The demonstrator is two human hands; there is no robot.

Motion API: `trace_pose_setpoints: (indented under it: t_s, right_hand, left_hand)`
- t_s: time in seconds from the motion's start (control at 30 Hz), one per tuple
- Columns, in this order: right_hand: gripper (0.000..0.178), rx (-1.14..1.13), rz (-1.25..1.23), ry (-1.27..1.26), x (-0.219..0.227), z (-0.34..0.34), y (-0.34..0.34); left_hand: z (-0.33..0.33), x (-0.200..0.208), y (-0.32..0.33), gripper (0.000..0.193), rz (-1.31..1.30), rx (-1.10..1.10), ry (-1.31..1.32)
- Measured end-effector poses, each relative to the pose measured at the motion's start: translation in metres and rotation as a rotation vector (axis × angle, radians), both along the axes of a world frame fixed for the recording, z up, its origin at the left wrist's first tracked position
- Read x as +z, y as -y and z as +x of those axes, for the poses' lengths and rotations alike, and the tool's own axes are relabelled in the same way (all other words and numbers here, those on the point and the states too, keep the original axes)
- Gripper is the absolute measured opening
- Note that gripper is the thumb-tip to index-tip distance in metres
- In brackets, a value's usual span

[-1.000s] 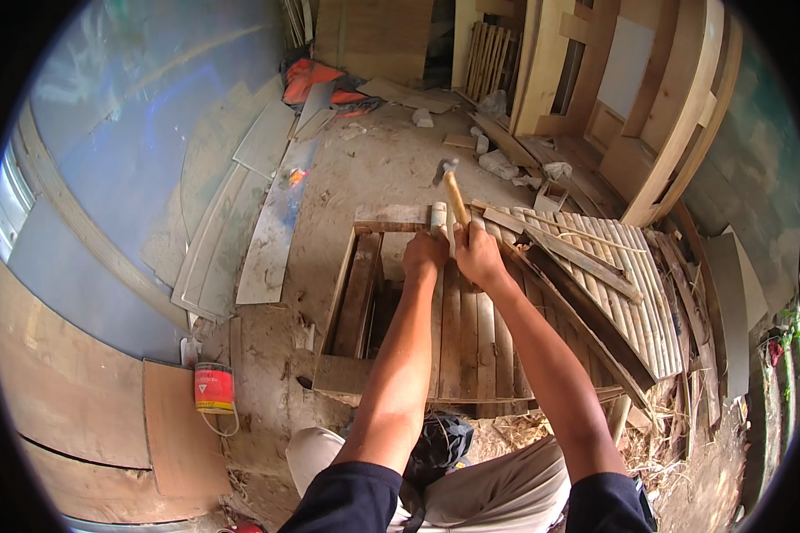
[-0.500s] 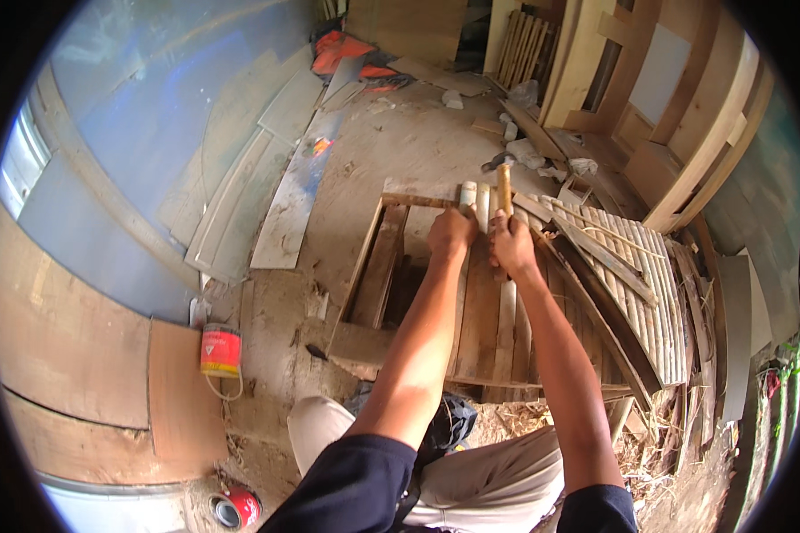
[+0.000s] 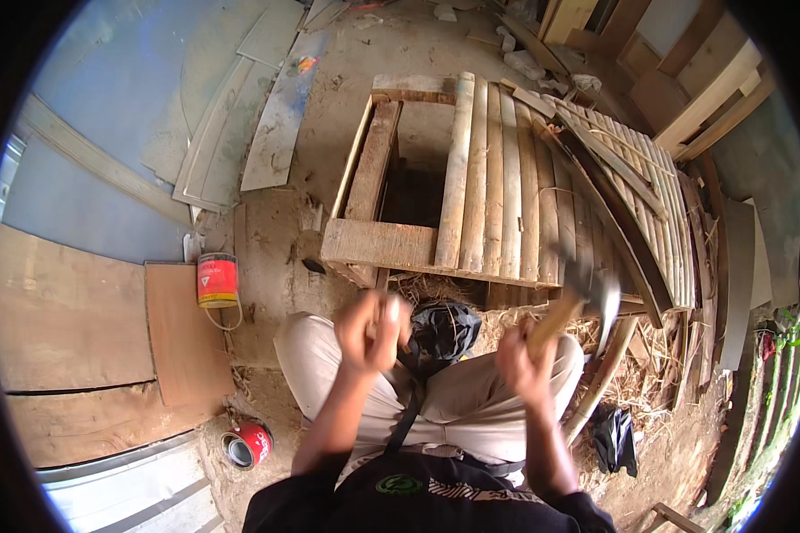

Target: The person is assembling a bamboo structure, likely a chair or bench. They use a hammer to drive nails into bamboo slats and a machete to cut and shape bamboo pieces. The person works on the floor, arranging and securing the bamboo components.

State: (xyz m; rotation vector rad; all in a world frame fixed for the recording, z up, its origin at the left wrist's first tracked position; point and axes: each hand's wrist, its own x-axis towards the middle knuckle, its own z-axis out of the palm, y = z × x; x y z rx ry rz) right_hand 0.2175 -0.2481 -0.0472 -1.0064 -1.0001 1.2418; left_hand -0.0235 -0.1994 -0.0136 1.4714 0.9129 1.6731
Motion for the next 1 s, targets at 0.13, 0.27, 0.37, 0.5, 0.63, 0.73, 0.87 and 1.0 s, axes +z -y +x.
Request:
trace_pose_setpoints:
  t_s: [0.13, 0.27, 0.37, 0.5, 0.63, 0.73, 0.87, 1.0]
  right_hand:
    - [0.023, -0.009, -0.463, 0.208, -0.059, -0.024, 0.098]
    - [0.032, 0.022, -0.423, 0.323, -0.101, -0.021, 0.099]
    - [0.032, 0.061, -0.363, 0.446, -0.122, -0.018, 0.071]
    - [0.035, 0.031, -0.524, 0.534, -0.129, -0.023, 0.052]
    - [0.034, -0.028, -0.612, 0.599, -0.119, -0.024, 0.052]
    - [0.029, -0.045, -0.643, 0.569, -0.112, -0.022, 0.051]
    - [0.039, -0.061, -0.666, 0.56, -0.109, -0.023, 0.047]
    - [0.039, -0.001, -0.681, 0.629, -0.109, -0.028, 0.044]
  left_hand:
    - [0.016, -0.094, 0.053, 0.028, -0.846, 0.03, -0.165]
    - [0.041, -0.184, 0.033, 0.019, -0.731, -0.032, -0.506]
    - [0.058, -0.239, -0.01, 0.011, -0.791, -0.13, -0.703]
    - [0.073, -0.309, -0.042, 0.013, -0.691, -0.311, -1.082]
    - [0.091, -0.377, -0.035, 0.014, -0.669, -0.298, -1.222]
    - [0.096, -0.41, -0.015, 0.009, -0.564, -0.19, -1.199]
    - [0.098, -0.425, -0.005, 0.007, -0.402, -0.044, -1.223]
    - [0.094, -0.427, -0.01, 0.009, -0.465, -0.087, -1.18]
